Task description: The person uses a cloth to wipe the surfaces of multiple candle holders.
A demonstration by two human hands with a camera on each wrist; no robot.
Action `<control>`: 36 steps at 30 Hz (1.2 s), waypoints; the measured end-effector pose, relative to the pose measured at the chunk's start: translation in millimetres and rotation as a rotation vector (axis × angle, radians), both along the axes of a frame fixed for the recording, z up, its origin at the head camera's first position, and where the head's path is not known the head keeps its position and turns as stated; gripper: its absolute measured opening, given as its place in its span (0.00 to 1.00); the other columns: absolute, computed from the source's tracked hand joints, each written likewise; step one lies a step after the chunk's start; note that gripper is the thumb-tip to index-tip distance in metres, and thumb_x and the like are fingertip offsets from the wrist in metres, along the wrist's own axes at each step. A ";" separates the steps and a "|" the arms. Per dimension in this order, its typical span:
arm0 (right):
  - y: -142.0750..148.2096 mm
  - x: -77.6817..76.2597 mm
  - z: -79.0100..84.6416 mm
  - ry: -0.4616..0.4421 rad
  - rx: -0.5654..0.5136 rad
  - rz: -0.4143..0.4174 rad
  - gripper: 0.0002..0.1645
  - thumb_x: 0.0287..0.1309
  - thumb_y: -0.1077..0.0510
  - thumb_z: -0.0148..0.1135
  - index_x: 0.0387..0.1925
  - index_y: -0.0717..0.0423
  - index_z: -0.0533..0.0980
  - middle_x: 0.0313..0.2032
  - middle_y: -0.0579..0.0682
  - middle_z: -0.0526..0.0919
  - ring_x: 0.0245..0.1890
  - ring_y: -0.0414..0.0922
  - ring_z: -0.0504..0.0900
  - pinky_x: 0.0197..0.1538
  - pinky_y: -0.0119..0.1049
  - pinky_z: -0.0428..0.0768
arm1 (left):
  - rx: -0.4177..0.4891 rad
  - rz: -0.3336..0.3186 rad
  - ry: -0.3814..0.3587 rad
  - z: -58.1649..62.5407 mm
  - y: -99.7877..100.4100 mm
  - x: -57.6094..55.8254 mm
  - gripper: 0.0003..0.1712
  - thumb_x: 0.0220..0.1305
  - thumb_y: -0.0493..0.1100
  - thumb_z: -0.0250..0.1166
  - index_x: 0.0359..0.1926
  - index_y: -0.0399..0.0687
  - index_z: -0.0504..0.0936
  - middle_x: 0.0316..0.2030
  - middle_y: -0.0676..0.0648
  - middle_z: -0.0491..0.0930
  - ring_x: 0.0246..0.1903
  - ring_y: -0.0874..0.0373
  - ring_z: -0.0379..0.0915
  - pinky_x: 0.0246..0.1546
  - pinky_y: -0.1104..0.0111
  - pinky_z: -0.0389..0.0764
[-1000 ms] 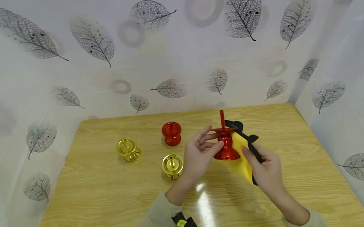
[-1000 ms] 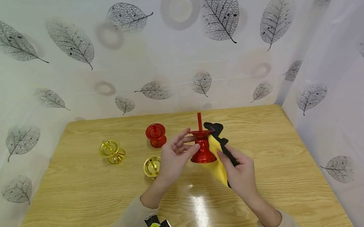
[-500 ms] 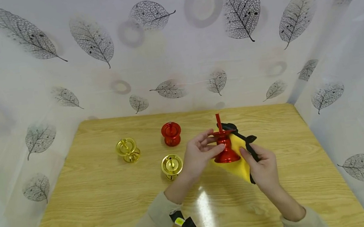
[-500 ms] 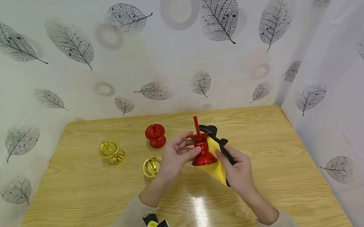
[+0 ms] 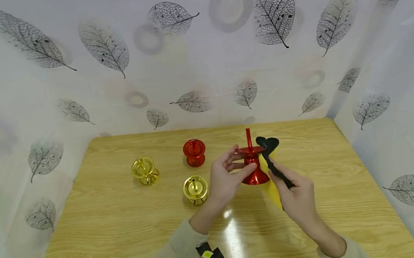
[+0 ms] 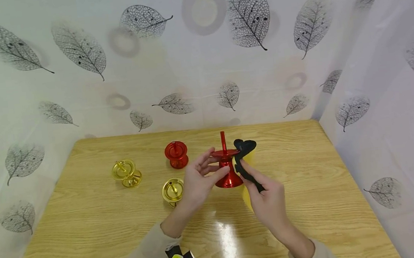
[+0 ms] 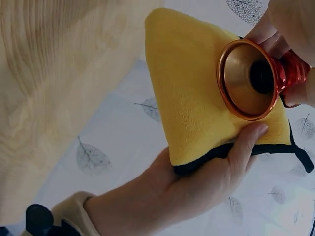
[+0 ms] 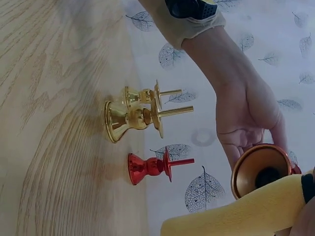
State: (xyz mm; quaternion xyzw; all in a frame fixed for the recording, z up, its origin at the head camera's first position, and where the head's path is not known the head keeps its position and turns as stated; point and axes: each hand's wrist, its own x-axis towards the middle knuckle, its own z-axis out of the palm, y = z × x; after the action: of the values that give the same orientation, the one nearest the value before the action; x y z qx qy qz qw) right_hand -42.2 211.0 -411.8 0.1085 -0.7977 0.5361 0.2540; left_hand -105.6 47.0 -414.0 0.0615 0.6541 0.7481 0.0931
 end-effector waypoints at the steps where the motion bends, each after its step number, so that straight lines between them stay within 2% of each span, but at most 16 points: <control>1: 1.7 -0.7 -0.9 -0.012 -0.019 -0.007 0.16 0.58 0.75 0.59 0.47 0.68 0.81 0.35 0.61 0.87 0.19 0.22 0.76 0.26 0.16 0.75 | 0.004 0.002 -0.008 1.3 -0.5 0.5 0.40 0.54 0.42 0.73 0.67 0.45 0.68 0.51 0.45 0.84 0.42 0.53 0.84 0.42 0.67 0.85; 3: 5.8 -2.3 -2.5 -0.037 -0.047 -0.018 0.12 0.58 0.74 0.59 0.43 0.69 0.82 0.30 0.53 0.87 0.22 0.26 0.80 0.26 0.19 0.78 | 0.020 -0.002 -0.027 4.4 -1.7 1.6 0.39 0.55 0.42 0.72 0.67 0.46 0.68 0.52 0.45 0.83 0.43 0.55 0.83 0.44 0.69 0.85; 6: 11.7 -4.7 -4.7 -0.094 -0.092 -0.021 0.07 0.61 0.70 0.59 0.37 0.68 0.82 0.22 0.42 0.83 0.13 0.31 0.76 0.16 0.25 0.74 | 0.077 -0.038 -0.052 7.7 -3.7 1.9 0.34 0.56 0.39 0.72 0.64 0.46 0.73 0.52 0.43 0.83 0.41 0.57 0.83 0.46 0.69 0.84; 8: 14.0 -6.6 -5.9 -0.135 -0.140 0.006 0.07 0.62 0.68 0.58 0.36 0.68 0.81 0.23 0.40 0.84 0.14 0.35 0.78 0.16 0.27 0.74 | 0.112 -0.085 -0.068 7.9 -4.6 1.0 0.30 0.56 0.37 0.71 0.61 0.47 0.76 0.52 0.43 0.82 0.40 0.59 0.83 0.47 0.68 0.84; 11: 14.5 -9.4 -8.5 -0.161 -0.198 0.057 0.08 0.63 0.68 0.57 0.36 0.71 0.80 0.19 0.39 0.81 0.11 0.36 0.74 0.13 0.29 0.70 | 0.134 -0.140 -0.079 5.6 -4.7 -0.7 0.25 0.57 0.36 0.71 0.57 0.48 0.79 0.51 0.42 0.82 0.39 0.59 0.83 0.47 0.66 0.84; 16: 8.4 -9.6 -11.7 -0.095 -0.143 0.047 0.11 0.61 0.72 0.58 0.44 0.71 0.81 0.34 0.45 0.88 0.12 0.34 0.74 0.18 0.26 0.74 | 0.069 -0.118 -0.037 0.7 -3.5 -0.9 0.27 0.56 0.40 0.72 0.58 0.50 0.78 0.49 0.43 0.83 0.38 0.57 0.84 0.45 0.65 0.85; 19: 1.1 -4.8 -9.8 -0.027 -0.041 -0.001 0.16 0.58 0.73 0.60 0.49 0.68 0.81 0.43 0.55 0.87 0.21 0.30 0.80 0.28 0.20 0.79 | 0.026 -0.074 0.012 -1.1 -2.4 0.0 0.30 0.55 0.43 0.73 0.59 0.50 0.77 0.49 0.43 0.84 0.38 0.56 0.84 0.41 0.64 0.86; 21: -5.0 -0.4 -7.0 0.028 0.018 -0.007 0.21 0.56 0.75 0.60 0.52 0.66 0.79 0.48 0.62 0.84 0.34 0.31 0.86 0.36 0.19 0.81 | 0.011 -0.043 0.039 -2.2 -1.9 -0.2 0.31 0.54 0.44 0.73 0.60 0.50 0.76 0.48 0.43 0.84 0.38 0.55 0.84 0.39 0.64 0.86; 24: -13.3 6.8 -1.4 0.095 0.089 -0.003 0.25 0.53 0.78 0.61 0.55 0.65 0.77 0.51 0.65 0.82 0.49 0.31 0.83 0.31 0.14 0.76 | 0.003 -0.013 0.050 -4.3 -1.8 -1.0 0.33 0.54 0.43 0.74 0.61 0.49 0.75 0.48 0.43 0.84 0.38 0.55 0.84 0.37 0.65 0.86; 26: -15.0 9.6 2.0 0.091 0.098 0.003 0.26 0.54 0.78 0.60 0.56 0.64 0.77 0.52 0.64 0.81 0.38 0.27 0.84 0.24 0.14 0.71 | 0.006 -0.006 0.049 -4.3 -2.3 -1.5 0.33 0.53 0.43 0.74 0.61 0.49 0.75 0.48 0.43 0.84 0.38 0.55 0.85 0.38 0.64 0.86; 28: -13.3 10.2 4.7 0.051 0.089 -0.006 0.25 0.56 0.77 0.59 0.55 0.62 0.78 0.51 0.63 0.82 0.22 0.21 0.77 0.19 0.18 0.66 | 0.013 -0.019 0.036 -4.0 -3.4 -1.5 0.33 0.53 0.42 0.74 0.61 0.49 0.75 0.48 0.43 0.85 0.39 0.55 0.85 0.40 0.64 0.86; 30: -8.3 8.4 5.4 -0.006 0.052 -0.011 0.22 0.58 0.75 0.59 0.55 0.63 0.78 0.49 0.62 0.83 0.22 0.20 0.76 0.25 0.15 0.73 | 0.027 -0.038 0.025 -3.3 -4.3 -1.4 0.31 0.53 0.43 0.74 0.60 0.49 0.76 0.48 0.43 0.85 0.39 0.54 0.85 0.42 0.64 0.86; 31: -5.6 6.8 5.4 -0.032 0.030 -0.015 0.20 0.59 0.73 0.59 0.53 0.63 0.79 0.46 0.60 0.85 0.16 0.20 0.70 0.23 0.15 0.72 | 0.038 -0.051 0.021 -2.8 -4.7 -1.1 0.31 0.54 0.42 0.74 0.60 0.49 0.77 0.48 0.42 0.84 0.40 0.54 0.85 0.43 0.64 0.86; 33: -0.5 3.4 4.8 -0.105 -0.026 -0.015 0.14 0.61 0.70 0.59 0.48 0.65 0.82 0.32 0.55 0.87 0.16 0.21 0.71 0.21 0.16 0.72 | 0.057 -0.088 0.010 -2.1 -4.9 0.0 0.29 0.55 0.40 0.73 0.59 0.48 0.77 0.48 0.41 0.84 0.41 0.53 0.85 0.45 0.64 0.85; 35: 3.8 0.2 3.8 -0.189 -0.086 -0.010 0.08 0.63 0.66 0.60 0.39 0.66 0.82 0.18 0.45 0.78 0.15 0.26 0.71 0.17 0.20 0.69 | 0.060 -0.114 0.009 -2.2 -4.1 1.2 0.28 0.55 0.40 0.72 0.59 0.48 0.78 0.48 0.41 0.84 0.41 0.53 0.84 0.45 0.65 0.85; 36: 5.5 -1.1 3.3 -0.232 -0.116 -0.012 0.08 0.63 0.64 0.60 0.36 0.65 0.82 0.14 0.41 0.71 0.11 0.29 0.64 0.13 0.25 0.64 | 0.056 -0.125 0.015 -2.5 -3.3 1.8 0.28 0.55 0.40 0.72 0.59 0.49 0.78 0.48 0.41 0.84 0.41 0.52 0.84 0.44 0.65 0.85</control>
State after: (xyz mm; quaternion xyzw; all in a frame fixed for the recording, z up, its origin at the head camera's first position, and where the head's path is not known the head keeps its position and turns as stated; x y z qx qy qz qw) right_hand -43.3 216.4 -408.5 0.0262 -0.7901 0.5887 0.1689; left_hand -103.8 43.6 -416.5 0.1106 0.6285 0.7583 0.1330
